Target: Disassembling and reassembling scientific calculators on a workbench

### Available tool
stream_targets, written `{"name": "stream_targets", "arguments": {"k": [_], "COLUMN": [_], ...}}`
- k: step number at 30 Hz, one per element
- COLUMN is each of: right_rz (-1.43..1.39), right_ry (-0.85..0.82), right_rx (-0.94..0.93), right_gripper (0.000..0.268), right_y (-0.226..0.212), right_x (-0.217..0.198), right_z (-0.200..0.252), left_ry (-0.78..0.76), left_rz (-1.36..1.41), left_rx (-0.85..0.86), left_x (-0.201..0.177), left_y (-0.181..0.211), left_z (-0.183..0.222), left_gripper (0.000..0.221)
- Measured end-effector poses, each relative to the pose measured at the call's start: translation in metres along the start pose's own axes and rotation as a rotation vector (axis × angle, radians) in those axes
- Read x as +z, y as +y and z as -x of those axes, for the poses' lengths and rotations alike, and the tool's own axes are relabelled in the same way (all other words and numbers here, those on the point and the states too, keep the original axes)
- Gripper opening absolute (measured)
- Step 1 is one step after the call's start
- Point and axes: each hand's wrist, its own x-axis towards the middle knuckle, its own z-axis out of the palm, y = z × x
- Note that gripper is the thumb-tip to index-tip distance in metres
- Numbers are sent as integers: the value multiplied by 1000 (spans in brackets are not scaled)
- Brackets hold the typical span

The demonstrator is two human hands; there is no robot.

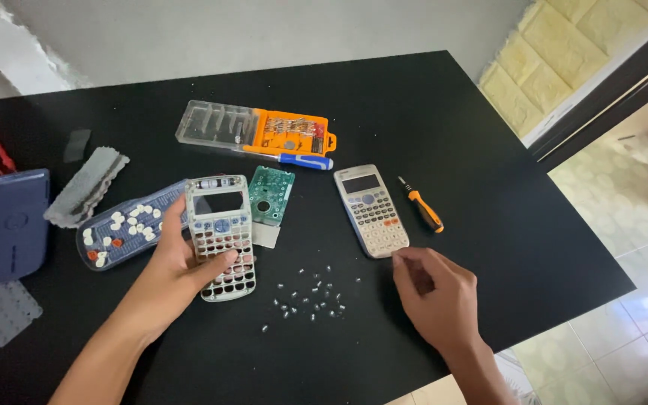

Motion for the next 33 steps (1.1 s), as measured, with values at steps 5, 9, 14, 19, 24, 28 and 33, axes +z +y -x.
{"name": "stream_targets", "arguments": {"k": [5, 9, 14, 19, 24, 28, 33], "right_rz": [9, -1, 45, 84, 120, 122, 67], "right_ry": [-10, -30, -7, -22, -6, -24, -52], "right_rx": [-4, 26, -42, -65, -80, -88, 106], "right_gripper": [5, 6, 6, 6, 5, 5, 6], "right_y": [-2, 2, -1, 4, -1, -8, -12], "right_x": [-1, 1, 2, 5, 6, 4, 3], "right_z": [-3, -2, -3, -3, -2, -4, -6], "left_ry": [31, 24, 3, -24, -61, -85, -82], "left_rz": [28, 72, 29, 11, 56, 65, -18], "left_rx": [-41, 43, 22, 65, 42, 80, 292], "left_x": [5, 0, 0, -6, -7, -8, -9], "left_y": [6, -11, 0, -10, -6, -11, -13], "left_z": [2, -10, 1, -5, 1, 0, 5], "left_gripper": [101, 100, 97, 93, 89, 88, 88]}}
